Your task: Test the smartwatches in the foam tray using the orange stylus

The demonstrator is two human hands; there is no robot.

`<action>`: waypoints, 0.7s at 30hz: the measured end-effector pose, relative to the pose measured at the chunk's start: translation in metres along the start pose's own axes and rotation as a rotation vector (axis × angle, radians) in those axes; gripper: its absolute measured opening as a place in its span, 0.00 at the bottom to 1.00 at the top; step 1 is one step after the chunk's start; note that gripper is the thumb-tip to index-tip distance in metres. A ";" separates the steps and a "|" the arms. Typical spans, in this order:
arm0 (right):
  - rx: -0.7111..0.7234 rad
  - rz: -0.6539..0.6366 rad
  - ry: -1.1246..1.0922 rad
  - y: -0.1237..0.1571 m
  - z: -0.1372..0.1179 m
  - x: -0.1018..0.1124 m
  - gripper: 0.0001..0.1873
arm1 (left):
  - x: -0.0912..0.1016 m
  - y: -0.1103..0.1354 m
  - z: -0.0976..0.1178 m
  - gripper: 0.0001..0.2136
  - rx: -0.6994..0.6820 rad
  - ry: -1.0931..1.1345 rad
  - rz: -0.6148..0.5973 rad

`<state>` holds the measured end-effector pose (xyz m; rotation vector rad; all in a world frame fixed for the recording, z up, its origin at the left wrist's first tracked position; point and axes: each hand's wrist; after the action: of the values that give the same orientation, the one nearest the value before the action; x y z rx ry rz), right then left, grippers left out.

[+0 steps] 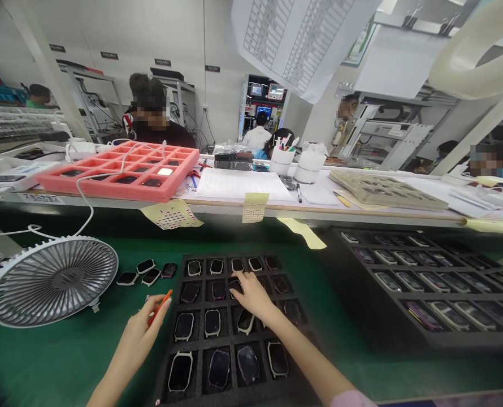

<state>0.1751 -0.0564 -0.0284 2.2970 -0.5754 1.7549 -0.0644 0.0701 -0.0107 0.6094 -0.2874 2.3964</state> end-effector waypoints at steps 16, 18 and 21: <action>-0.143 -0.069 -1.651 0.020 -0.062 0.026 0.11 | -0.049 0.003 0.056 0.17 -0.046 0.519 -0.422; -0.143 -0.062 -1.696 0.020 -0.067 0.026 0.10 | -0.050 0.005 0.055 0.18 -0.045 0.530 -0.419; -0.129 -0.053 -1.692 0.019 -0.070 0.026 0.11 | -0.050 0.006 0.053 0.19 -0.053 0.532 -0.406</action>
<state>0.1111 -0.0517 0.0143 3.0446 -0.6904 -0.6446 -0.0150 0.0208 0.0101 -0.0136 0.0070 2.0507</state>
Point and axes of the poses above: each hand's wrist, its own y-axis away from the middle knuckle, its own x-axis out of the back of the hand, z = x × y, and after that the axes turned 10 degrees about y, right-handed
